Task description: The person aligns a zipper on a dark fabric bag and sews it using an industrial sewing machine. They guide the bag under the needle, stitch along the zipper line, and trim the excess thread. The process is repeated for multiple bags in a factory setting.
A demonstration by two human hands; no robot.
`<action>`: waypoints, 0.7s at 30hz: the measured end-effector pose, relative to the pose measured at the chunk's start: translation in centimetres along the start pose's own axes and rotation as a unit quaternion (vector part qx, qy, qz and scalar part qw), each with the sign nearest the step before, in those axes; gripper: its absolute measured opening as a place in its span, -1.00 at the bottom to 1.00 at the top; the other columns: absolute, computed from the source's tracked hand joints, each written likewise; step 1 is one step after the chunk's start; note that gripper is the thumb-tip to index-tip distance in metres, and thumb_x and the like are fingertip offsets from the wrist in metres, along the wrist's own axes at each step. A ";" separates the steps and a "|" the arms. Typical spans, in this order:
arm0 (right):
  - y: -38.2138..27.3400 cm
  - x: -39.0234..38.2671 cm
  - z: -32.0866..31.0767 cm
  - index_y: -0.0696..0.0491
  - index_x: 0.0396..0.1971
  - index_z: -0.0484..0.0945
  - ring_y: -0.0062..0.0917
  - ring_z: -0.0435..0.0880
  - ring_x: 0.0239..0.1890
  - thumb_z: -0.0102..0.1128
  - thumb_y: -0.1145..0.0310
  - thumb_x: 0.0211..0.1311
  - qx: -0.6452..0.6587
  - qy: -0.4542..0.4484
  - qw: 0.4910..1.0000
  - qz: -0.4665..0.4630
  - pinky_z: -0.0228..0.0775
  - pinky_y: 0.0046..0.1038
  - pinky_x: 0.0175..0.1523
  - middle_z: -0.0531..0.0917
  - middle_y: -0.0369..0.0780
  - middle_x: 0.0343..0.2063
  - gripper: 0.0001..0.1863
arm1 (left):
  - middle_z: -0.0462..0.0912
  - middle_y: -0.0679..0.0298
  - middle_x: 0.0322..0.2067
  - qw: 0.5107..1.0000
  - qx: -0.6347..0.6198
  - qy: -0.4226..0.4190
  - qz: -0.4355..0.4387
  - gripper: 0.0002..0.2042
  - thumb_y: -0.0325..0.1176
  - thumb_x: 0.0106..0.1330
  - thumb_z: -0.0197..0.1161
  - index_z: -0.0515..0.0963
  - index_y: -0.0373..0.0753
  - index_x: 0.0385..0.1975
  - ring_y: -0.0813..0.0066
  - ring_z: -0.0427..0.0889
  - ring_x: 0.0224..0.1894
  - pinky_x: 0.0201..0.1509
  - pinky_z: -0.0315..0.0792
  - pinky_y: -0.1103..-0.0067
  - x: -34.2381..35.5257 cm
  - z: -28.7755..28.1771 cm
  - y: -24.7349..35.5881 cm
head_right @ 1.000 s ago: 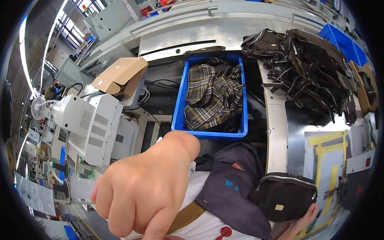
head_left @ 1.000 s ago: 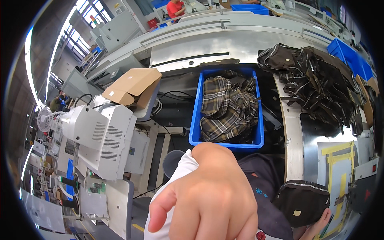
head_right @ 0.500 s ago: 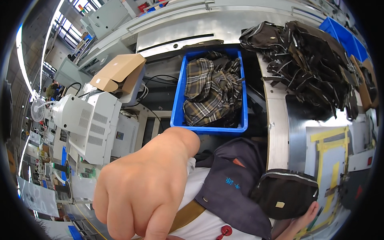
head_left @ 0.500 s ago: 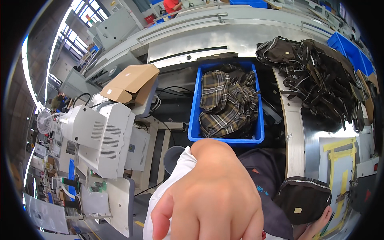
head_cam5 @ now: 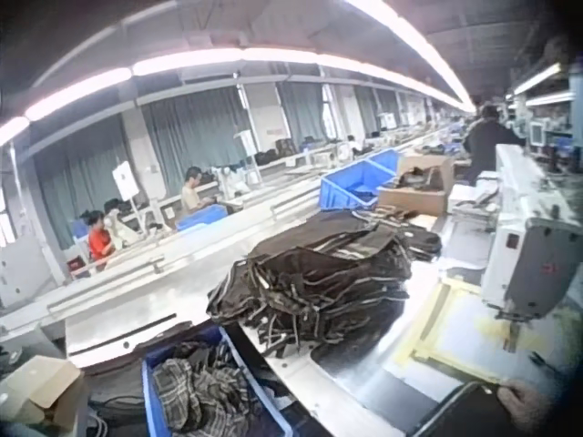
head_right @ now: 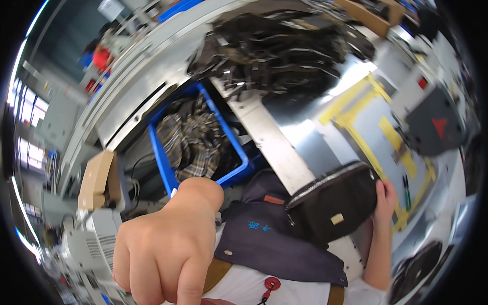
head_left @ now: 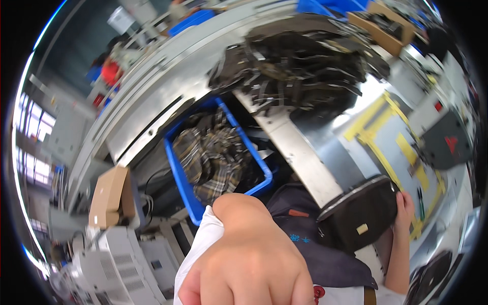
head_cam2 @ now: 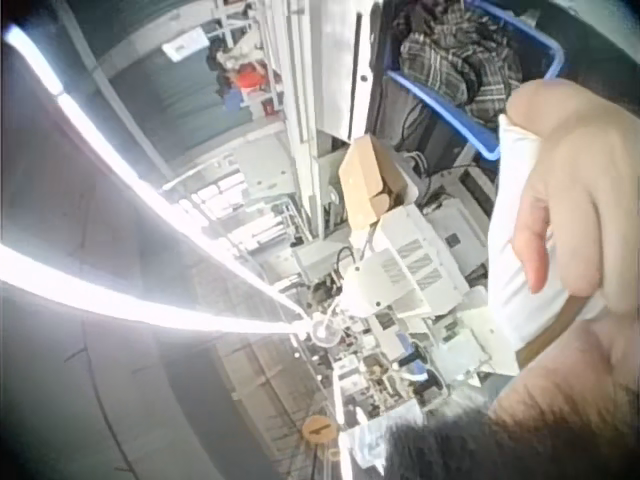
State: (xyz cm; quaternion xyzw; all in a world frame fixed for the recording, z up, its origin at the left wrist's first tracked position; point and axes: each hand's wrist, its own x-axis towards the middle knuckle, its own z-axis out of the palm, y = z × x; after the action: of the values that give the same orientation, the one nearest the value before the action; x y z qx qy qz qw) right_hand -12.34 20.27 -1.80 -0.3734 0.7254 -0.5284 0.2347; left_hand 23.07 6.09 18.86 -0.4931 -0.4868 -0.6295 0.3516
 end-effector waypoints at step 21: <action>-3.3 -9.4 -0.7 0.20 -0.15 0.52 -0.66 0.55 -0.21 0.31 0.31 0.16 0.177 -0.032 0.969 0.167 0.42 -0.54 -0.06 0.63 -0.26 -0.28 -0.66 | 0.15 0.36 -0.78 0.792 -0.580 0.132 -0.135 -0.52 -0.26 0.38 0.00 0.16 -0.18 -0.86 0.55 0.12 -0.83 -0.63 0.18 0.56 5.2 3.2 -15.7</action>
State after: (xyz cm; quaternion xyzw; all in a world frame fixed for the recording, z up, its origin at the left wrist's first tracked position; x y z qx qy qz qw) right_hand -6.17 27.53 1.03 -0.2161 0.6649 -0.5894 0.4047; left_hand 8.04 13.74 19.81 -0.4456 -0.0407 -0.8939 -0.0282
